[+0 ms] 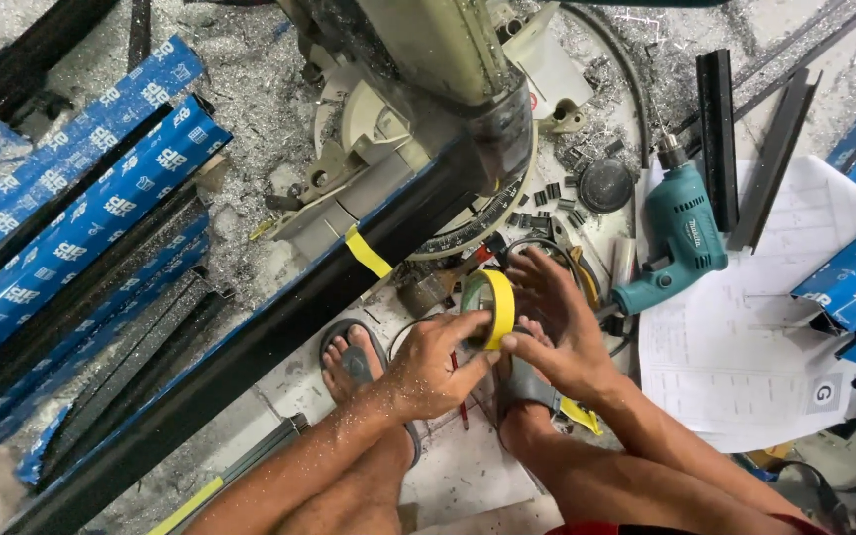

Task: Drilling holes into an aluminum profile, measuring it, and then cutting it to size using a miter saw.

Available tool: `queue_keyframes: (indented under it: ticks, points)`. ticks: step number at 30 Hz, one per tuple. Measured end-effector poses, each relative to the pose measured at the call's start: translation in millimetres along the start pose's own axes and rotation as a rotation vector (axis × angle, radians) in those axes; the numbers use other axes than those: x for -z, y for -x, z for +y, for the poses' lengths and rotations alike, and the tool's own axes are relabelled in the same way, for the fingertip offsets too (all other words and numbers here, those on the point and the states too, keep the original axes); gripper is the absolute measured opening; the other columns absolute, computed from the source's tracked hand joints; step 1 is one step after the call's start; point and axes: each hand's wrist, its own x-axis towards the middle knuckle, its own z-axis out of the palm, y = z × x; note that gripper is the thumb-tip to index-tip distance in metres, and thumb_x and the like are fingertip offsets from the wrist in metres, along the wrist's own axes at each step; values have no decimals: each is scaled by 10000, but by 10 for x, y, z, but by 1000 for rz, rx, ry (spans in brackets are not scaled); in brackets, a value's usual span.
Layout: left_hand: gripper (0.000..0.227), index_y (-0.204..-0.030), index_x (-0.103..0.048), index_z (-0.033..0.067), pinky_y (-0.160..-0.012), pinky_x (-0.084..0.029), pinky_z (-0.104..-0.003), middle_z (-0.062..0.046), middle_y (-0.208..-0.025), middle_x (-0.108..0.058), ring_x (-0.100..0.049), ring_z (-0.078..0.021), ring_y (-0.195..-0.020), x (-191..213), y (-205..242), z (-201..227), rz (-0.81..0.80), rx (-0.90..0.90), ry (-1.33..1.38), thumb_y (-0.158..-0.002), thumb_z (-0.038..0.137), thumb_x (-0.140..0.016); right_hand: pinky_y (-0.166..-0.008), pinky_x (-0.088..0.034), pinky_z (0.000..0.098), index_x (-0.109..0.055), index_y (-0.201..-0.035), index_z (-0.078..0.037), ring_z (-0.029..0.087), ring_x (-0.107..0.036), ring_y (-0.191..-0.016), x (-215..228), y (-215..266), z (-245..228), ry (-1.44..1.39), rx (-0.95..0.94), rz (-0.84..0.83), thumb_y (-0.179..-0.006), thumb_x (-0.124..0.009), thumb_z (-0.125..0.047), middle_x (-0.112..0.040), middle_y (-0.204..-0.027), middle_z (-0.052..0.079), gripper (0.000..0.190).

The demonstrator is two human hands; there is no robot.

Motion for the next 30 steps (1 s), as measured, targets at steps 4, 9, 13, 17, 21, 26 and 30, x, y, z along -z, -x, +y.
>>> queue_keyframes:
  ticks: [4,9,13,17,21,26,30]
  points:
    - [347,-1177,-688,-25,-787,-585,-502,-236,-906,-770,-752,-451,-873,30,-2,17,-7,-19,-68,-854,92,-738,-907,-579,460,-586,-1369,85,353,-722,-996,70,-22,-59,304,369,52,-731,-846,54,-688,-1061,187,690]
    - [365,-1163,-669,-37,-786,-585,-531,-244,-883,-762,-748,-456,-867,13,0,24,-5,-46,-139,-841,115,-749,-803,-600,437,-663,-1326,54,343,-740,-852,25,-91,-146,508,537,-50,-785,-795,2,-754,-953,146,559]
    - [357,-1167,-662,-9,-762,-587,-521,-225,-865,-756,-753,-442,-845,20,53,-28,-7,-58,-115,-837,103,-738,-780,-590,449,-586,-1423,38,349,-736,-860,-11,-51,-106,516,519,-55,-785,-776,23,-752,-946,151,666]
    - [332,-1144,-674,-4,-732,-593,-523,-219,-857,-762,-754,-437,-837,26,52,3,-13,-54,-159,-845,129,-731,-792,-583,450,-466,-1496,49,344,-737,-878,-15,41,4,516,469,-31,-818,-732,44,-752,-987,165,729]
    - [334,-1127,-685,-17,-724,-595,-524,-220,-853,-766,-759,-430,-840,44,65,47,-17,7,-152,-831,133,-719,-803,-578,456,-505,-1468,45,347,-750,-879,-52,28,-27,495,402,-28,-831,-734,25,-760,-977,153,677]
    - [341,-1153,-695,-41,-738,-607,-507,-234,-864,-768,-765,-431,-841,85,106,131,-40,86,-83,-850,115,-678,-805,-580,459,-538,-1465,28,337,-756,-858,-98,29,-2,476,386,-51,-806,-737,46,-761,-939,135,688]
    - [351,-1163,-688,-20,-719,-603,-525,-229,-881,-770,-760,-428,-871,119,103,124,-42,120,-120,-846,130,-693,-826,-577,444,-486,-1495,37,302,-743,-830,-117,64,49,424,365,-40,-831,-731,48,-743,-900,121,708]
